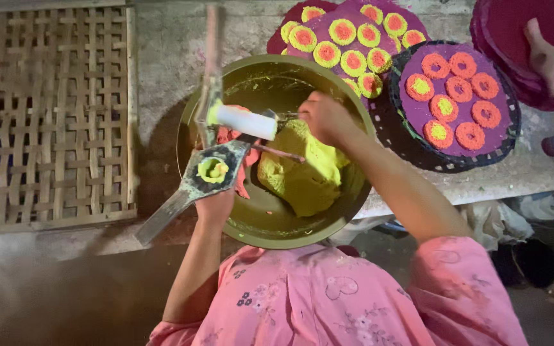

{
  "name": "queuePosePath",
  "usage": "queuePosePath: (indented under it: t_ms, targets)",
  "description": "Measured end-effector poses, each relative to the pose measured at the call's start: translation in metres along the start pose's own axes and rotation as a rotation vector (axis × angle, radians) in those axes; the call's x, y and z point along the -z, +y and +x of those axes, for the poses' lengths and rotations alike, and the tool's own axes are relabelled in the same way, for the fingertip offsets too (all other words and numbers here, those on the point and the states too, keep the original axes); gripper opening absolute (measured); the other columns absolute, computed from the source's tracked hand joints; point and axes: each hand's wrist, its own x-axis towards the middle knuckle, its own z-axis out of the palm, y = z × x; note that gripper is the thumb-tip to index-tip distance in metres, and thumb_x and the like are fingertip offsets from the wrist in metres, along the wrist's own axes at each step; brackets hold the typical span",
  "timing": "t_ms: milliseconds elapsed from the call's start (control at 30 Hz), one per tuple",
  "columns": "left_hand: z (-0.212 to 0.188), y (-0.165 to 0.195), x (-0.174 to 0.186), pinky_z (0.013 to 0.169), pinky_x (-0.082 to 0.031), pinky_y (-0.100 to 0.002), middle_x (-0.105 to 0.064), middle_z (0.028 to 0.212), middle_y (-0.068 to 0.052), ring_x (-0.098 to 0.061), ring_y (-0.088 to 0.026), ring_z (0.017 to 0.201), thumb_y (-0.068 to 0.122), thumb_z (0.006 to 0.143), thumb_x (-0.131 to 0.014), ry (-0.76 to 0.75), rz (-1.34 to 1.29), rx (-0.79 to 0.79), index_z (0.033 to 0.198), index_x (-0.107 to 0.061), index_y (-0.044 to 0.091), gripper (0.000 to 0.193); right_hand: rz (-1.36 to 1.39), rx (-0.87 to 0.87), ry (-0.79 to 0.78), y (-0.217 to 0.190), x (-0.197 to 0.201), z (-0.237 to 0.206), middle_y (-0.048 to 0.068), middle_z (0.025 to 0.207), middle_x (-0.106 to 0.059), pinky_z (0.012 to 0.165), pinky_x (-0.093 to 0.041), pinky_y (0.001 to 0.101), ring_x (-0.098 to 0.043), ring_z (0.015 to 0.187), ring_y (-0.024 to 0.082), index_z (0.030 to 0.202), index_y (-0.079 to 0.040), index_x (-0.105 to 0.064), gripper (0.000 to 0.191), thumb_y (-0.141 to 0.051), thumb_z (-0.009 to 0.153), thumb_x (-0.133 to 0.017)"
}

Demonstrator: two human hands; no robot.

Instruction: The person presses orange dough into a wooden hand mold, forms flower rosettes, and places them in rings on purple discs to build decorative flower patterns, working through multiple discs while keeping bowls of orange and yellow dough beside the work.

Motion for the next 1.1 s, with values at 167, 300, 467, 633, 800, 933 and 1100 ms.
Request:
queuePosePath:
  t_ms: [167,300,467,633,800,933,1100]
  targets:
    - [-0.002,-0.017,0.001,0.098,-0.053,-0.032,-0.064,0.122,-0.008,-0.065,-0.017,0.111,-0.003,0.091,-0.077,0.1,-0.032,0.023,0.144,-0.043,0.001,0.063,0.602,-0.091,-0.694,-0.038,-0.002,-0.001,0.006,0.081,-0.066,0.069,-0.058,0.0324,-0.069,0.074,0.014,0.109,-0.01,-0.063,0.031,-0.039,0.098,-0.06]
    - [-0.004,-0.031,0.005,0.114,-0.039,-0.04,-0.052,0.137,-0.017,-0.05,-0.028,0.13,-0.001,0.089,-0.075,0.23,0.182,-0.097,0.149,-0.035,-0.004,0.072,0.86,0.027,-0.452,-0.069,0.005,0.004,0.004,0.084,-0.065,0.069,-0.06,0.0288,-0.07,0.077,0.008,0.108,-0.004,-0.058,0.019,-0.019,0.096,-0.061]
    - [-0.005,-0.04,0.009,0.123,-0.025,-0.047,-0.044,0.148,-0.025,-0.038,-0.041,0.142,0.001,0.082,-0.078,0.26,0.518,-0.209,0.148,-0.037,-0.007,0.078,0.75,0.393,0.157,-0.119,0.009,0.081,0.011,0.096,-0.071,0.078,-0.058,0.0342,-0.074,0.088,0.014,0.11,0.001,-0.065,0.02,-0.018,0.109,-0.059]
    - [-0.003,-0.032,0.008,0.124,-0.033,-0.043,-0.05,0.143,-0.016,-0.047,-0.032,0.138,0.004,0.093,-0.078,0.29,0.265,-0.157,0.149,-0.04,-0.003,0.068,0.881,0.047,-0.14,-0.121,0.017,0.098,0.021,0.095,-0.071,0.074,-0.057,0.0413,-0.073,0.082,0.028,0.133,-0.006,-0.046,0.039,-0.021,0.101,-0.063]
    - [-0.003,-0.032,0.009,0.123,-0.032,-0.043,-0.047,0.145,-0.018,-0.045,-0.034,0.139,0.004,0.094,-0.077,0.28,0.333,-0.199,0.149,-0.039,-0.005,0.068,-0.337,-0.024,-0.26,-0.05,0.017,0.055,0.025,0.117,-0.066,0.086,-0.053,0.0531,-0.066,0.107,0.042,0.127,-0.001,-0.054,0.048,-0.011,0.081,-0.067]
    - [-0.005,-0.04,0.01,0.121,-0.028,-0.048,-0.042,0.148,-0.026,-0.039,-0.041,0.14,0.001,0.088,-0.078,0.253,0.54,-0.288,0.147,-0.04,-0.005,0.07,-0.424,0.093,-0.296,-0.017,0.012,0.048,0.023,0.115,-0.067,0.078,-0.058,0.0515,-0.068,0.102,0.042,0.137,0.0,-0.051,0.045,-0.006,0.092,-0.056]
    - [-0.005,-0.043,0.008,0.119,-0.04,-0.038,-0.053,0.134,-0.012,-0.053,-0.027,0.129,0.0,0.092,-0.074,0.237,0.12,-0.117,0.151,-0.037,-0.002,0.07,-0.276,0.145,-0.23,0.011,0.058,0.033,0.022,0.103,-0.068,0.078,-0.054,0.0521,-0.068,0.095,0.042,0.109,-0.002,-0.059,0.026,-0.025,0.098,-0.06]
